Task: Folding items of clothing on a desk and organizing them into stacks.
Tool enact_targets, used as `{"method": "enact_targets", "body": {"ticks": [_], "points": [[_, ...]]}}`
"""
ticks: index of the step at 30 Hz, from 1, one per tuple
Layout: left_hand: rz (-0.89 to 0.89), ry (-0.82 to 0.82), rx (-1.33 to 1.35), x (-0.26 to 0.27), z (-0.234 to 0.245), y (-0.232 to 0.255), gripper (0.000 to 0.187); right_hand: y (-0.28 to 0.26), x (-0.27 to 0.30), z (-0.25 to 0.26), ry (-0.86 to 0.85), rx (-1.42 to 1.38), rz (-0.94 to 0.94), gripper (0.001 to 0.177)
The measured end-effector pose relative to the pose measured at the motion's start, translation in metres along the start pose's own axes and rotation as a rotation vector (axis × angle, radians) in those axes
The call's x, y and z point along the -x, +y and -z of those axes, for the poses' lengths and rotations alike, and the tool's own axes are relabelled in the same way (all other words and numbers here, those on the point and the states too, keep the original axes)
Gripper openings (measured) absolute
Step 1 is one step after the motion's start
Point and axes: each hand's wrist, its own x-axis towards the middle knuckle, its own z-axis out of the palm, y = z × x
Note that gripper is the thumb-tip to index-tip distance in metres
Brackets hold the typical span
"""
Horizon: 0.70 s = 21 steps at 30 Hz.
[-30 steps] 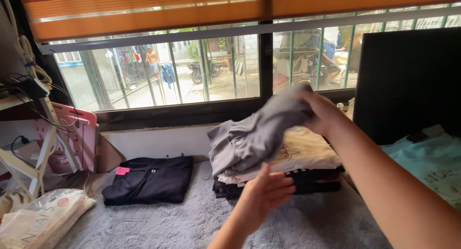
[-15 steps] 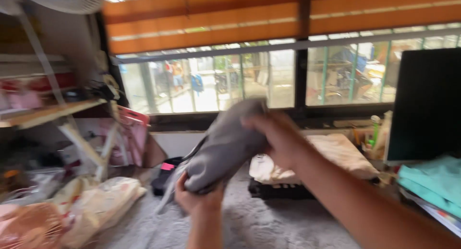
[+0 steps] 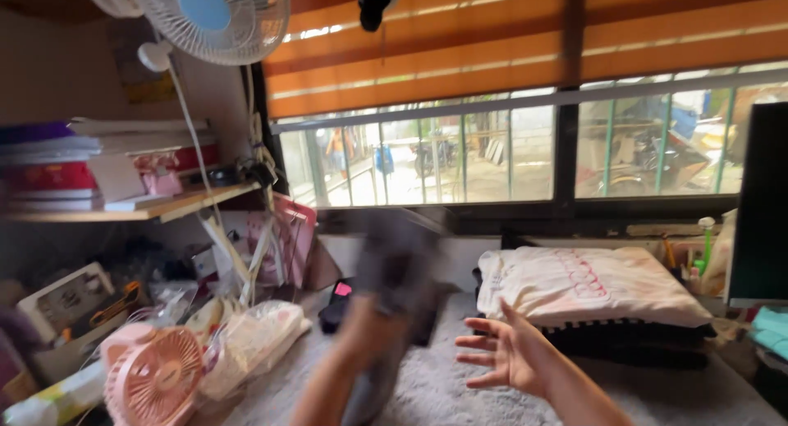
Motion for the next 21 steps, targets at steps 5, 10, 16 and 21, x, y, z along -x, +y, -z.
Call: {"method": "enact_targets", "body": {"ticks": [5,10,16,21], "points": [[0.121,-0.858,-0.572,0.044,-0.161,0.046,0.052,0.014,0.004,0.055,-0.017,-0.082,0.067,0.087],[-0.064,-0.772,-0.573,0.140,-0.299,-0.037,0.084,0.018,0.044,0.135,0.031,-0.206,0.119,0.091],[0.329,-0.923,-0.128,0.095,-0.210,0.071,0.124,0.010,0.074,0.205,0.021,-0.342,0.192,0.095],[0.187,-0.906,-0.388,0.087,-0.210,0.108,0.139,0.032,0.085,0.222,-0.170,-0.337,0.237,0.095]]}}
